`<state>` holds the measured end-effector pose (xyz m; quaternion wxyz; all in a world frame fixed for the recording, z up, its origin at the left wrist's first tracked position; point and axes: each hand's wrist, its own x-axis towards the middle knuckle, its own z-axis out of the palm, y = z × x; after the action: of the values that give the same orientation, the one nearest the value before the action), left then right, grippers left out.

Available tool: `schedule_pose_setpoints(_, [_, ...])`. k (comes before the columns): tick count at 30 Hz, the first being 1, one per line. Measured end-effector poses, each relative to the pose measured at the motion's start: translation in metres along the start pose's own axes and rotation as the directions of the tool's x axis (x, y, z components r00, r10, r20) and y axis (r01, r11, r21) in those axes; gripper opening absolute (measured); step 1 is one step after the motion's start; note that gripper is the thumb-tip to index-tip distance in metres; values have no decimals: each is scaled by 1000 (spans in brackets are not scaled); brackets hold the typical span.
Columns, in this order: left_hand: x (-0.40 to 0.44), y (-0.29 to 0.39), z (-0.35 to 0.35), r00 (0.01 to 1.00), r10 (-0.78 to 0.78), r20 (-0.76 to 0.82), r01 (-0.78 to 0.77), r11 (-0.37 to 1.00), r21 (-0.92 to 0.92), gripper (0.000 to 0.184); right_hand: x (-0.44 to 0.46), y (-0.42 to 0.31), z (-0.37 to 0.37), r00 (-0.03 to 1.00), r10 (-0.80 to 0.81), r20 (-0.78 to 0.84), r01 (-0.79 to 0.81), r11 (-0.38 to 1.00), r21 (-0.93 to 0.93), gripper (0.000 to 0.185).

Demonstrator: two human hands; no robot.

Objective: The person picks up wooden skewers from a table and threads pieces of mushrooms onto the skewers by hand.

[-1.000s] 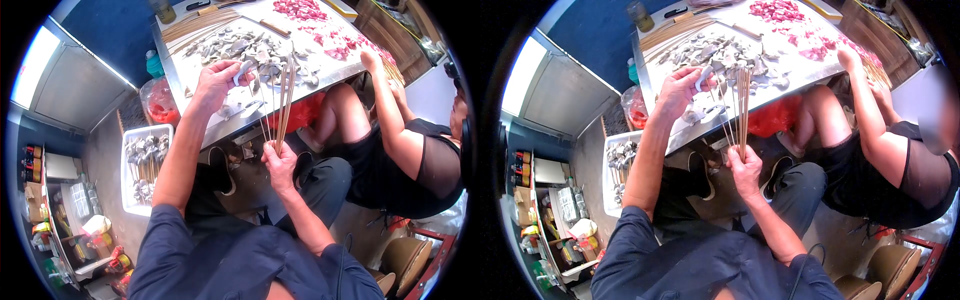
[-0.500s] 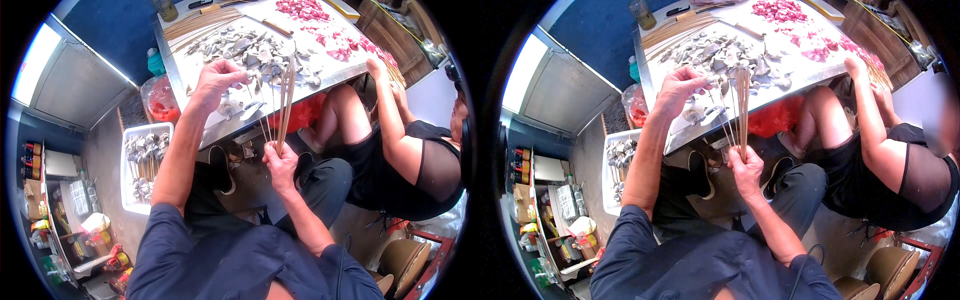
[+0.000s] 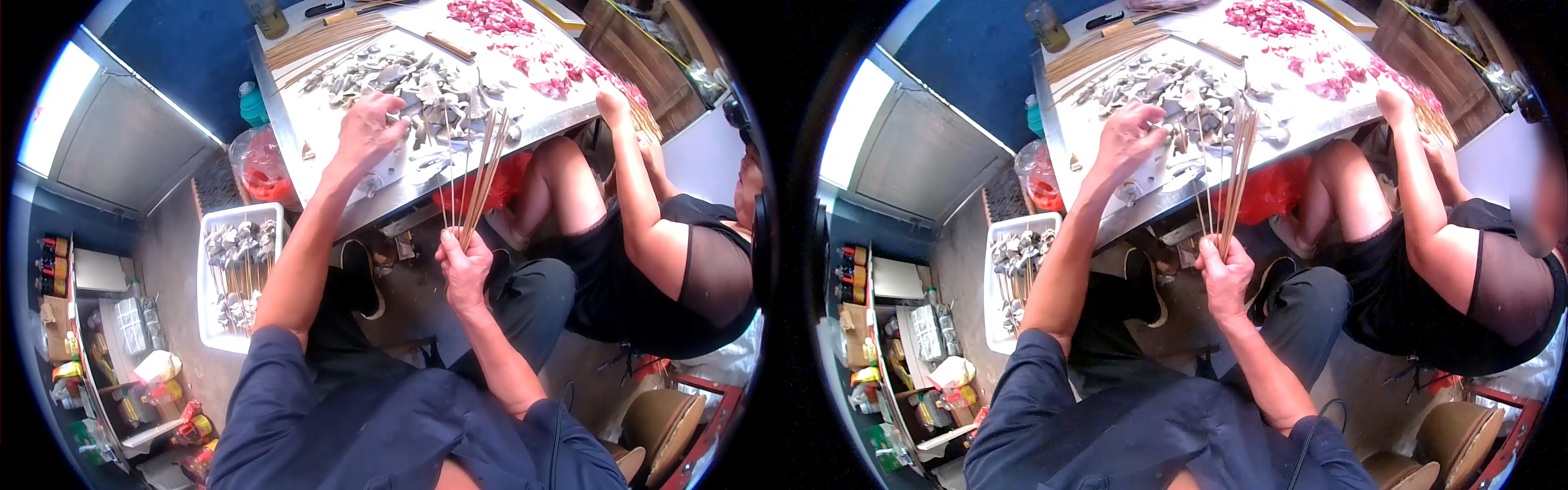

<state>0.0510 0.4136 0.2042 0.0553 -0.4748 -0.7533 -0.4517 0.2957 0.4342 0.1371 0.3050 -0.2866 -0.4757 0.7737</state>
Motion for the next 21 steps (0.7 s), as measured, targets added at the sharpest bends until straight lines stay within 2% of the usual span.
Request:
schedule_pose_setpoints(1, [1, 2, 2, 999, 46, 29, -50, 987, 150, 23, -1, 0, 0, 1000, 2, -3, -2, 1000, -2, 6])
schedule_pose_setpoints(2, [2, 1, 5, 994, 71, 88, -89, 971, 222, 25, -1, 1, 0, 1000, 2, -7, -2, 1000, -2, 6])
schedule_pose_setpoints(5, [5, -1, 6, 985, 23, 168, -67, 964, 259, 23, 0, 1, -2, 1000, -22, -18, 21, 1000, -21, 6])
schedule_pose_setpoints(6, [5, -2, 5, 985, 25, 172, -69, 964, 256, 23, 0, 0, -3, 1000, -21, -20, 21, 999, -25, 6])
schedule_pose_setpoints(9, [2, -7, -2, 993, 107, 48, -117, 914, 389, 25, -1, 0, -4, 1000, -11, -20, 10, 1000, -21, 6])
schedule_pose_setpoints(11, [1, 0, -4, 988, 149, 42, -154, 916, 371, 30, 0, 0, -3, 1000, -5, -17, 4, 1000, -10, 6])
schedule_pose_setpoints(13, [1, 8, -2, 920, 367, 139, -392, 876, 282, 31, -1, 0, -3, 1000, 9, -19, -9, 1000, -12, 6])
schedule_pose_setpoints(14, [3, 11, 4, 889, 433, 148, -457, 839, 295, 27, -1, 1, -2, 1000, 10, -18, -10, 1000, -13, 6])
schedule_pose_setpoints(15, [3, 11, 5, 890, 432, 148, -456, 839, 296, 27, -1, 1, -2, 1000, 8, -16, -8, 1000, -5, 6])
schedule_pose_setpoints(17, [6, 9, 8, 898, 399, 184, -432, 879, 204, 22, 0, 1, -1, 1000, 3, -17, -3, 1000, 5, 7])
schedule_pose_setpoints(18, [6, 5, 4, 918, 384, 103, -395, 910, 126, 15, -1, 0, -2, 1000, -4, -30, 4, 1000, 1, 7])
schedule_pose_setpoints(19, [8, 5, 3, 955, 297, 22, -298, 948, 117, 10, -1, 0, -1, 999, -10, -43, 10, 1000, -3, 7])
schedule_pose_setpoints(20, [6, 4, -3, 999, 32, 22, -29, 994, -105, 8, 0, 0, -2, 999, -10, -43, 10, 1000, 0, 7])
schedule_pose_setpoints(21, [3, 3, -11, 970, -230, 78, 243, 919, -310, 8, 0, 0, -2, 999, -3, -44, 3, 1000, 9, 7])
